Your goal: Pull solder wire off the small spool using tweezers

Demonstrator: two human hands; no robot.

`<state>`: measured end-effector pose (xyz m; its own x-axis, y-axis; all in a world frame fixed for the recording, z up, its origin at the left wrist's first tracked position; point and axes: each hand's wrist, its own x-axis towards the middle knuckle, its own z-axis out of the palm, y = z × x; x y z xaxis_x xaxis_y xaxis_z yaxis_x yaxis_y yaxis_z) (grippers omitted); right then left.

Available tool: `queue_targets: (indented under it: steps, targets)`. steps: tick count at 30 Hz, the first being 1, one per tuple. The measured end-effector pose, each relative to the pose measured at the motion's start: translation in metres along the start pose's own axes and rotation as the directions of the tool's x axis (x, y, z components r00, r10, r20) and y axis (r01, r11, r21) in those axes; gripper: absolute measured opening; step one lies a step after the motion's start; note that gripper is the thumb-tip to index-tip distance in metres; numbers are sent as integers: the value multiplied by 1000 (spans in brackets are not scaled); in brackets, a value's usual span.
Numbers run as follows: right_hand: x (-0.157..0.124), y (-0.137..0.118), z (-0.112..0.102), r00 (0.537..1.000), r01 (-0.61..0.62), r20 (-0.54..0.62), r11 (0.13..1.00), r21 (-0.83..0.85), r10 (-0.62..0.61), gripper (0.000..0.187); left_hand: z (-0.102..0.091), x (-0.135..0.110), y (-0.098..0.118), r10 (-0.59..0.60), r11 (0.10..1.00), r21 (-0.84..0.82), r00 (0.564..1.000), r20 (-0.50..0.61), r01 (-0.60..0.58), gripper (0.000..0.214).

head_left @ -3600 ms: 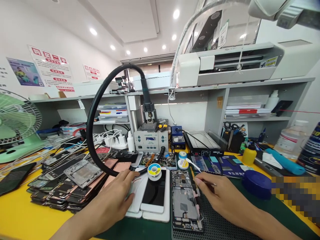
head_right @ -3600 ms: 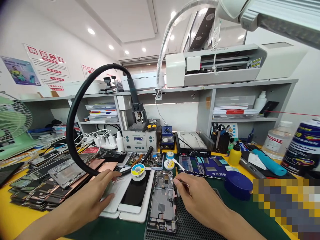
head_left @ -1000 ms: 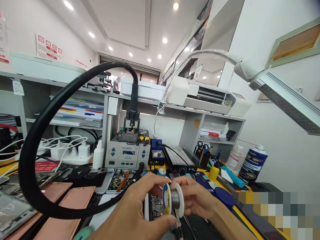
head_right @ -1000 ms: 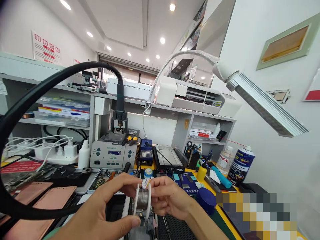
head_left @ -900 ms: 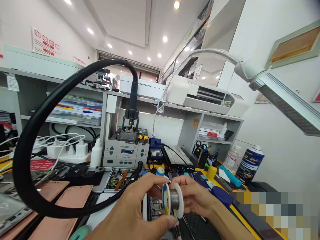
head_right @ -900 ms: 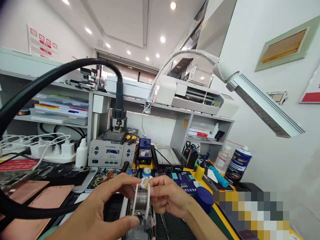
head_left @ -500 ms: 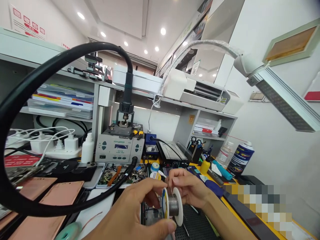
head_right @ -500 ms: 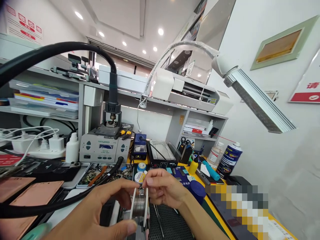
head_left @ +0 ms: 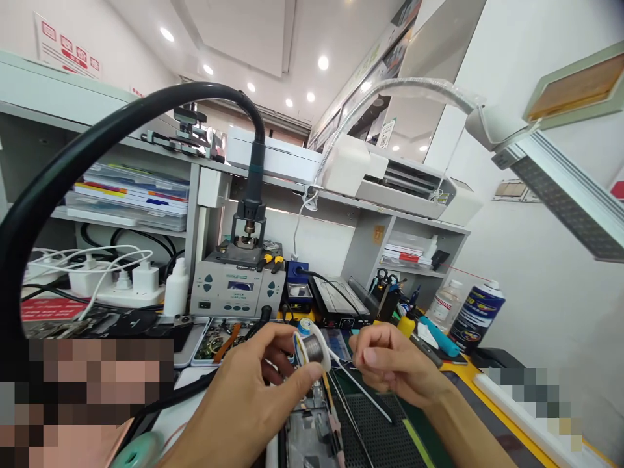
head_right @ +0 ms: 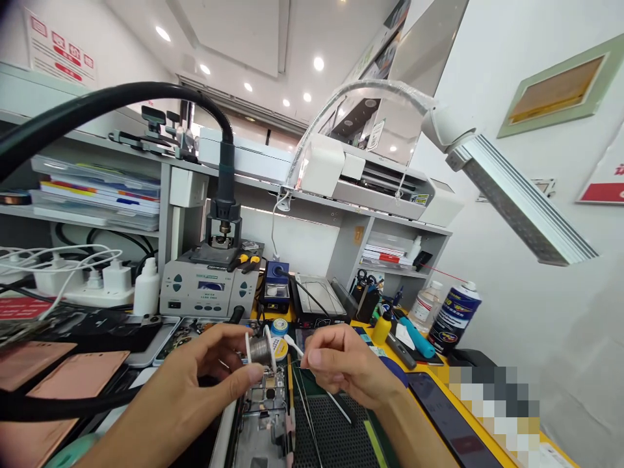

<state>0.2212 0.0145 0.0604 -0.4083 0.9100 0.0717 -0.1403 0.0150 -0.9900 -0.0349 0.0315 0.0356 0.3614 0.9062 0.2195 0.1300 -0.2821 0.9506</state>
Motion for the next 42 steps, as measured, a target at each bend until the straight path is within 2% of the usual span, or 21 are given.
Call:
queue_targets:
  steps: [5, 9, 12, 16, 21, 25, 29, 35, 42]
  targets:
    - [-4, 3, 4, 994, -105, 17, 982, -154, 109, 31, -12, 7, 6, -15, 982, -187, 999, -40, 7, 57]
    - [-2, 7, 14, 978, -199, 0, 934, -297, 209, 30, -21, 10, 9, -96, 940, -332, 995, -39, 78, 58]
    - [4, 14, 18, 973, -231, -98, 891, -390, 209, 23, -26, 13, 8, -135, 898, -423, 991, -6, 120, 58]
    - [14, 26, 16, 947, -280, -270, 852, -441, 171, 21, -28, 13, 13, -103, 848, -508, 987, 121, 150, 52]
    - [25, 34, 9, 881, -366, -449, 818, -443, 150, 21, -24, 5, 21, -52, 846, -500, 961, 270, 187, 50]
    - [31, 36, 2, 814, -431, -560, 806, -405, 153, 25, -17, -1, 22, -43, 864, -461, 941, 334, 203, 53]
    - [36, 38, -6, 766, -437, -629, 824, -360, 131, 32, -12, -7, 24, -52, 886, -407, 919, 390, 222, 50]
    - [40, 42, -5, 751, -445, -645, 830, -336, 142, 33, -8, -7, 21, -17, 908, -362, 880, 475, 213, 53]
    - [43, 44, -2, 765, -457, -625, 814, -358, 155, 32, -7, -8, 19, -11, 915, -344, 868, 497, 209, 53]
